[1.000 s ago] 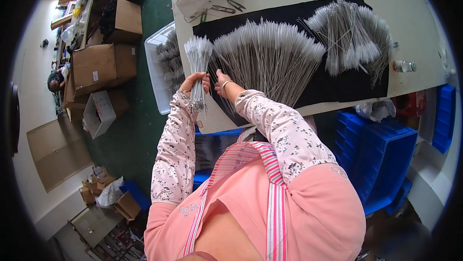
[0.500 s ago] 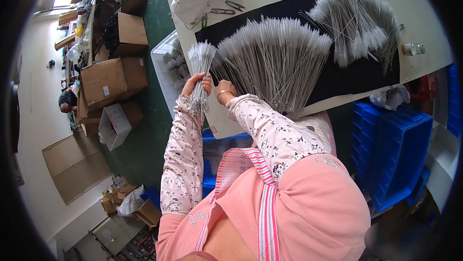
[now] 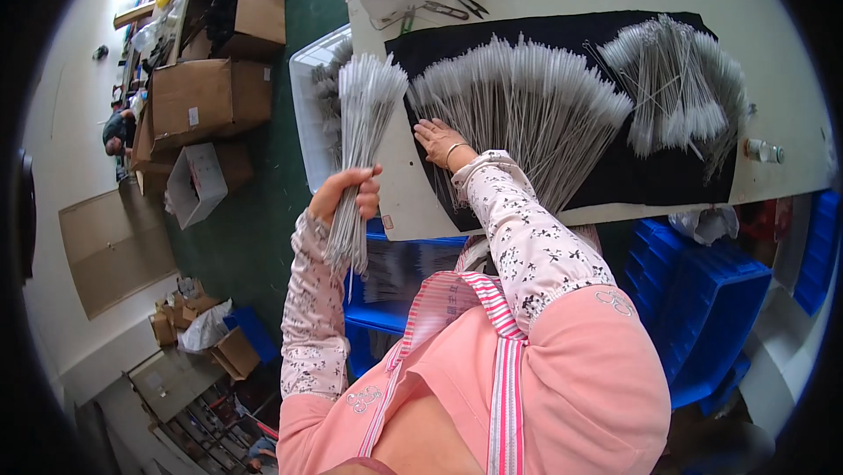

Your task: The person gathers bundles of thin, white sticks from blue bins and a table. They align the sticks by hand and secure them with rubber bands, placing the finished bundles back into the bins. The process is repetitive and involves handling multiple bundles throughout the clip.

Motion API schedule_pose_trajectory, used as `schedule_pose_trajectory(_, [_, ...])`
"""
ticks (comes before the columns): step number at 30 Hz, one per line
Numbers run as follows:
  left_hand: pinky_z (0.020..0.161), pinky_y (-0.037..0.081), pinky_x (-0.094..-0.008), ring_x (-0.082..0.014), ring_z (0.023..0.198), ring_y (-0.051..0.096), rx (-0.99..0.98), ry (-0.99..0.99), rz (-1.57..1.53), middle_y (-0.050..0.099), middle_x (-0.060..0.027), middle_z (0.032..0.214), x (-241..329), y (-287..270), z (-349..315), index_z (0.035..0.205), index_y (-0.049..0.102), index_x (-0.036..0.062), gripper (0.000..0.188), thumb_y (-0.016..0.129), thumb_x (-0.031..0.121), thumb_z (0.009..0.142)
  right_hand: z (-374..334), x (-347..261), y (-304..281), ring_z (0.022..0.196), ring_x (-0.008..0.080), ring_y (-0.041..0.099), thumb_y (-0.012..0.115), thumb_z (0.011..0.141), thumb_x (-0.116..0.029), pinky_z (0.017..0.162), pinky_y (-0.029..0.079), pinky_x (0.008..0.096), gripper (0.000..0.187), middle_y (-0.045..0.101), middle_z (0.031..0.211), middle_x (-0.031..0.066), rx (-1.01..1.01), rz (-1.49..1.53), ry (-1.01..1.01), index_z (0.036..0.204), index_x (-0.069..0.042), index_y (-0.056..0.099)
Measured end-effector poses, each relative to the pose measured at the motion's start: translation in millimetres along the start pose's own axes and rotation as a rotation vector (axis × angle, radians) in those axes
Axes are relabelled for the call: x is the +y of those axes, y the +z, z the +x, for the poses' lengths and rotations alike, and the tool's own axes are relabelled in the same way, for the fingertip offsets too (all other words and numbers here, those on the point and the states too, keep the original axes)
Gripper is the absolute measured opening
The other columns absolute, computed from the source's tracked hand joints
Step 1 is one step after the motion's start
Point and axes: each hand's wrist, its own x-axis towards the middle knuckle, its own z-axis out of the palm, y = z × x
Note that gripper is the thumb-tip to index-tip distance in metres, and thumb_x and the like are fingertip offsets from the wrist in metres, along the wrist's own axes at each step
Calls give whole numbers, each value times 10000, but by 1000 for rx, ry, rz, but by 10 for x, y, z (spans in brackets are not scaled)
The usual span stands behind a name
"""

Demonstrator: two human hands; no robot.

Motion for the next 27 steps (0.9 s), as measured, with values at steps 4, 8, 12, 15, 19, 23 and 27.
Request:
schedule_pose_trajectory(4, [547, 434, -277, -104, 601, 462, -8, 119, 36, 467, -12, 725, -238, 125, -597, 1132, 494, 26, 273, 537, 149, 892, 43, 18, -24, 1367, 252, 221, 649, 802, -269, 1126, 173, 367, 630, 283, 1464, 88, 0, 32, -16, 1331, -32, 401])
schedule_pose_trajectory(8, [580, 464, -290, -116, 612, 478, 12, 145, -262, 476, -18, 731, -532, 179, -731, 1136, 488, 3, 281, 534, 148, 900, -76, -197, -444, 1170, 351, 473, 677, 788, -272, 980, 399, 400, 502, 473, 1300, 185, 659, 604, 4, 1158, 30, 526])
schedule_pose_trajectory(12, [622, 516, -309, -157, 638, 551, -119, 130, -805, 534, -53, 736, -824, 194, -476, 991, 510, -26, 178, 554, 109, 885, -890, -675, -1575, 1082, 330, 561, 550, 866, -425, 953, 403, 385, 518, 602, 1110, 175, 930, 1158, -280, 1078, 47, 573])
schedule_pose_trajectory(15, [659, 537, -345, -205, 656, 601, -257, 325, -745, 589, -95, 753, -1039, -72, -56, 827, 542, -1, 158, 540, 147, 884, -1440, -1136, -2307, 1087, 351, 553, 523, 845, -533, 969, 388, 423, 616, 611, 1072, 157, 804, 1033, -784, 1059, 41, 582])
schedule_pose_trajectory(19, [681, 533, -349, -207, 694, 599, -235, 820, -353, 589, -99, 785, -1347, -187, 335, 851, 541, 3, 154, 522, 151, 890, -1611, -1654, -2690, 1059, 364, 560, 658, 768, -438, 933, 432, 439, 553, 605, 1066, 151, 594, 482, -789, 1067, 22, 587])
schedule_pose_trajectory(23, [703, 528, -353, -209, 731, 597, -141, 1048, -272, 589, -102, 817, -1375, -153, 442, 875, 540, 7, 154, 504, 156, 895, -1334, -1847, -2459, 1059, 375, 554, 684, 755, -369, 905, 457, 429, 577, 565, 1137, 214, 639, 361, -588, 1121, 54, 543])
schedule_pose_trajectory(27, [726, 524, -357, -210, 769, 596, -23, 1188, -283, 589, -106, 849, -1423, -225, 430, 898, 540, 11, 159, 485, 160, 901, -1166, -2090, -2577, 1094, 377, 534, 694, 745, -344, 959, 413, 436, 617, 545, 1165, 236, 498, 183, -672, 1169, 65, 510])
